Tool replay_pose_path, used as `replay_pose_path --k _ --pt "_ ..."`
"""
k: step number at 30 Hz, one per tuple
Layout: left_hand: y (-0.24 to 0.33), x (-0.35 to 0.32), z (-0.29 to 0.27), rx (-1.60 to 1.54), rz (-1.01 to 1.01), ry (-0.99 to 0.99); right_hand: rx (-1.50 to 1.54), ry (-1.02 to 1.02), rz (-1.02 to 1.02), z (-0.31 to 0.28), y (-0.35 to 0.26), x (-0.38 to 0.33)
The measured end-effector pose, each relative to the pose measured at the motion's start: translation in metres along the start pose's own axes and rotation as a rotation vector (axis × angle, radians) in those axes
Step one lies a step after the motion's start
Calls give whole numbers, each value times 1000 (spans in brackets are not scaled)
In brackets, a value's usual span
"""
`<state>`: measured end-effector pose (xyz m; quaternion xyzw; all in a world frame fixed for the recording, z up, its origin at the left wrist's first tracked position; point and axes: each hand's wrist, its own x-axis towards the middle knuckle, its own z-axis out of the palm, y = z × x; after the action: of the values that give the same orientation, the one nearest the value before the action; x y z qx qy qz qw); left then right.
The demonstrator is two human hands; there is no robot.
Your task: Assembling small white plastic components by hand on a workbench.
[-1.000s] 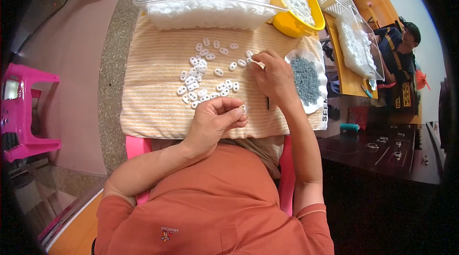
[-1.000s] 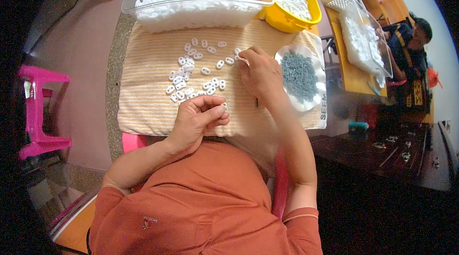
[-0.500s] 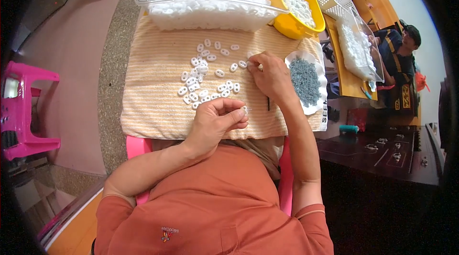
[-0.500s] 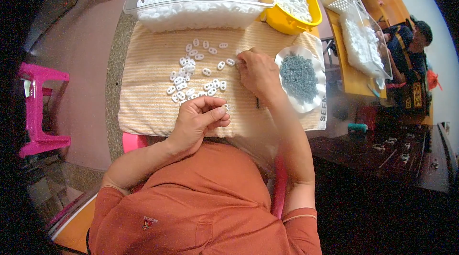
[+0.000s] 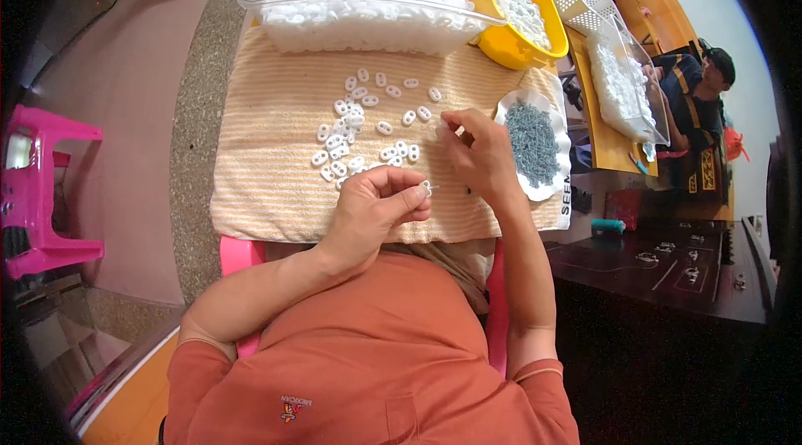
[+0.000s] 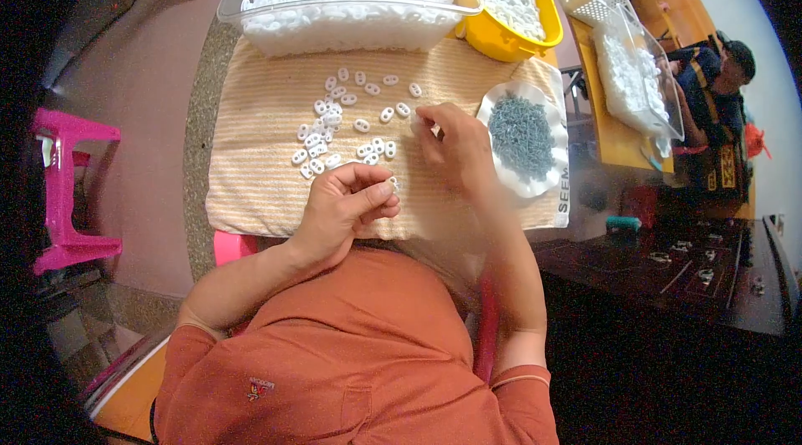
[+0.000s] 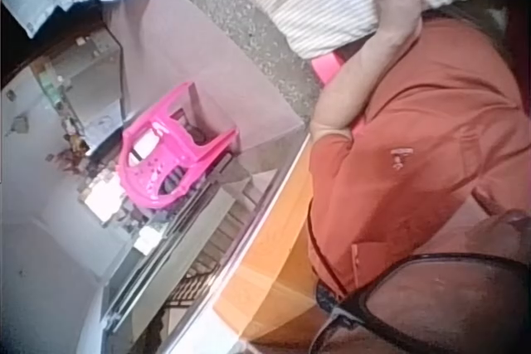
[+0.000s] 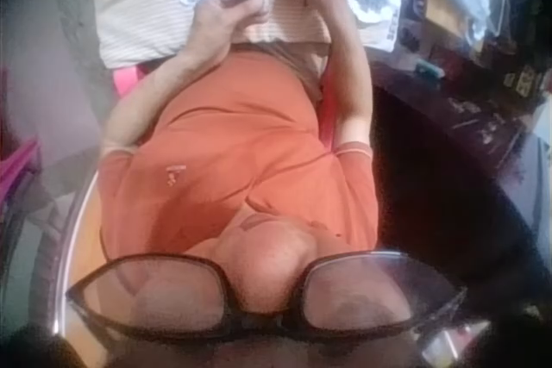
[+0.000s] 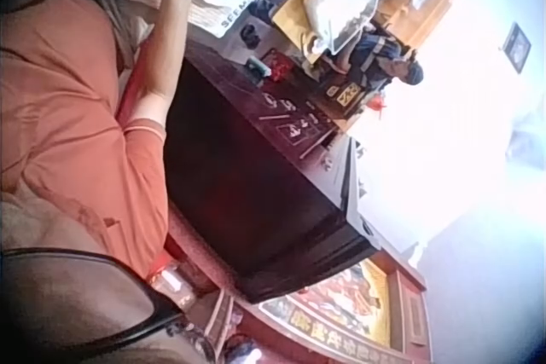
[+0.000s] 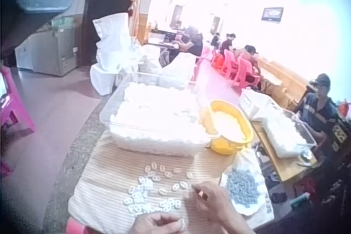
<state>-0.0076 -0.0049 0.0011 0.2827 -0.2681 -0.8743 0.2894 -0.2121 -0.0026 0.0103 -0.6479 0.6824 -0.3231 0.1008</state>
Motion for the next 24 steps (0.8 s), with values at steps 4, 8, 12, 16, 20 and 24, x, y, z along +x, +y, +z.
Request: replay_pose_path --k 4,8,12,16,20,24 --pt "3 -1 2 -8 3 -2 -14 -18 -96 -7 -9 -24" --pt "3 -1 2 10 -11 19 -191 -117 -92 -9 -15 -38" --pt "2 0 2 11 -10 18 -209 -170 -101 -15 -22 -39" --pt "2 0 2 1 -13 32 -230 -235 -93 -20 -32 -36" --pt "3 1 2 -4 -14 30 -244 -251 -53 -19 -31 -36" --pt "1 2 -3 9 -17 12 -19 -206 -26 -18 -16 -43"
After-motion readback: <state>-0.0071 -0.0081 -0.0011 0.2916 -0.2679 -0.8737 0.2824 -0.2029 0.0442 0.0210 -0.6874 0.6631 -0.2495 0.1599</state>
